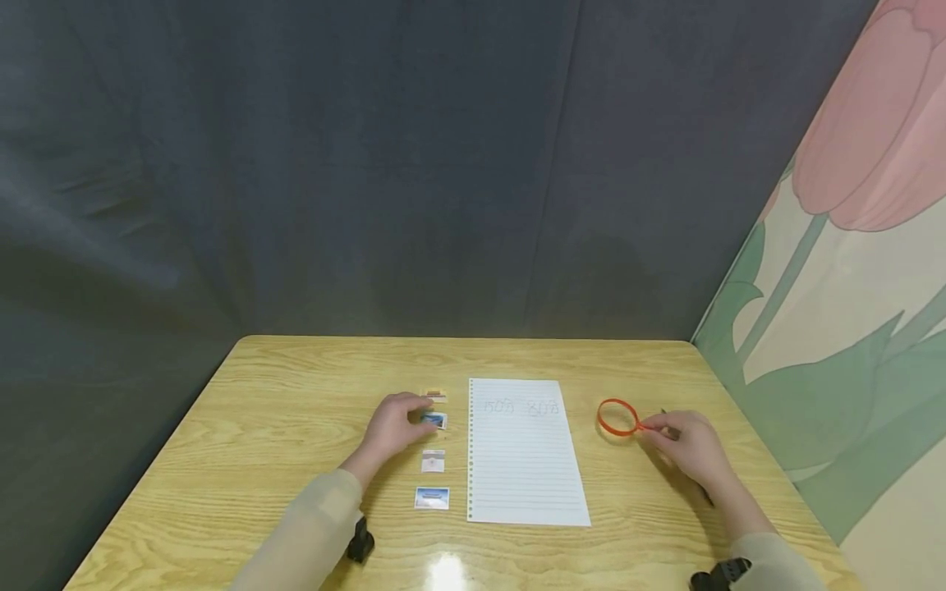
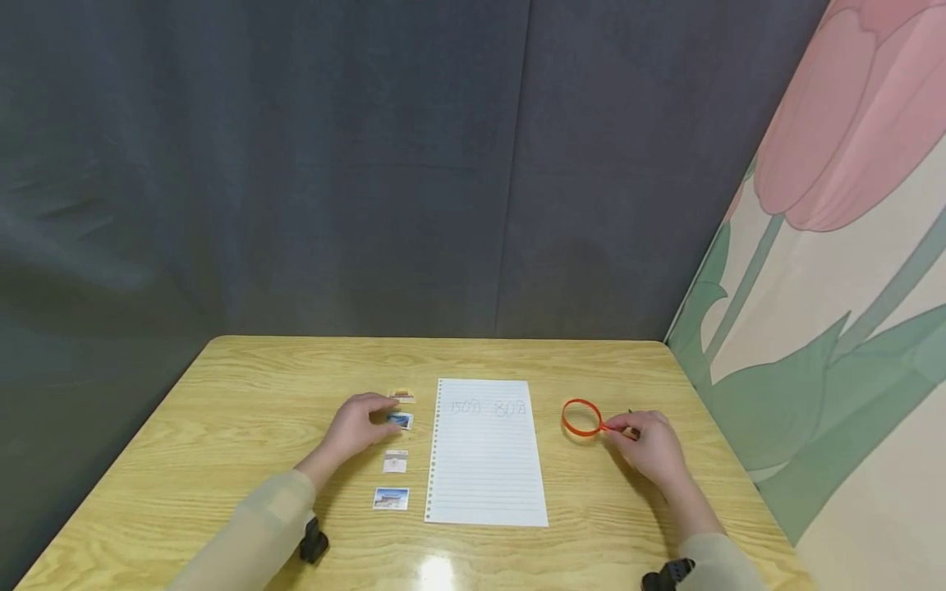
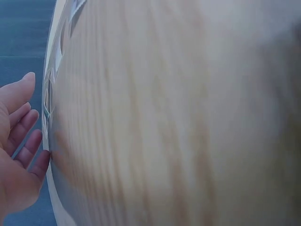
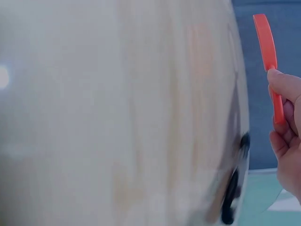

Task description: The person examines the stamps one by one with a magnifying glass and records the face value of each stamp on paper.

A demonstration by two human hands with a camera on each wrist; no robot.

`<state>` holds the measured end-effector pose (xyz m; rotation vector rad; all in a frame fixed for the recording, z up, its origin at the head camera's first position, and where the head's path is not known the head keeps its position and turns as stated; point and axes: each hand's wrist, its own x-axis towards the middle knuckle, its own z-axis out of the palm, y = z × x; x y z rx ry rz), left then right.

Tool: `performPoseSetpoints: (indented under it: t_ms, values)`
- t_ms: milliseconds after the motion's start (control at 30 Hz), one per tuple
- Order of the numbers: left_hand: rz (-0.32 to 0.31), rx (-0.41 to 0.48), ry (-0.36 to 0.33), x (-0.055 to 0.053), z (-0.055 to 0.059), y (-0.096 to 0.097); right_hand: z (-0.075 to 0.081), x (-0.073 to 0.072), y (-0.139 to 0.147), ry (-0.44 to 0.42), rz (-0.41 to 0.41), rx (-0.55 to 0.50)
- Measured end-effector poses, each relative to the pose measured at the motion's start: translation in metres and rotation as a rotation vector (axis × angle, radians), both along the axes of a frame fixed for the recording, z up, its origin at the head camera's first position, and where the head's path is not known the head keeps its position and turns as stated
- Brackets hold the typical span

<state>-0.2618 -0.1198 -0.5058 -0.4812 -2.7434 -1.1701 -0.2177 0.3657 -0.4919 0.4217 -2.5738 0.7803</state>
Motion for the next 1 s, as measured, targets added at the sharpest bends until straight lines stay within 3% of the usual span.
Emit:
performPoseSetpoints:
  t_ms: [100,333,633,1000]
  values:
    - [-0.006,-0.017,-0.015,-0.002,0.0,0.001,0.004,-0.003,-0.011,0.023,0.016,-0.003]
    - [-0.033,-0.074,0.004,-0.005,-0.001,0.001,0.009,-0.011,-0.038,-0.039,0.044,-0.021]
    - [-0.021,-0.04,0.003,-0.008,-0.004,-0.002,0.0,-0.021,-0.073,-0.019,0.118,-0.117]
    - [-0.021,-0.006,-0.035,-0.011,-0.008,-0.006,-0.007,-0.027,-0.132,-0.053,0.195,-0.194]
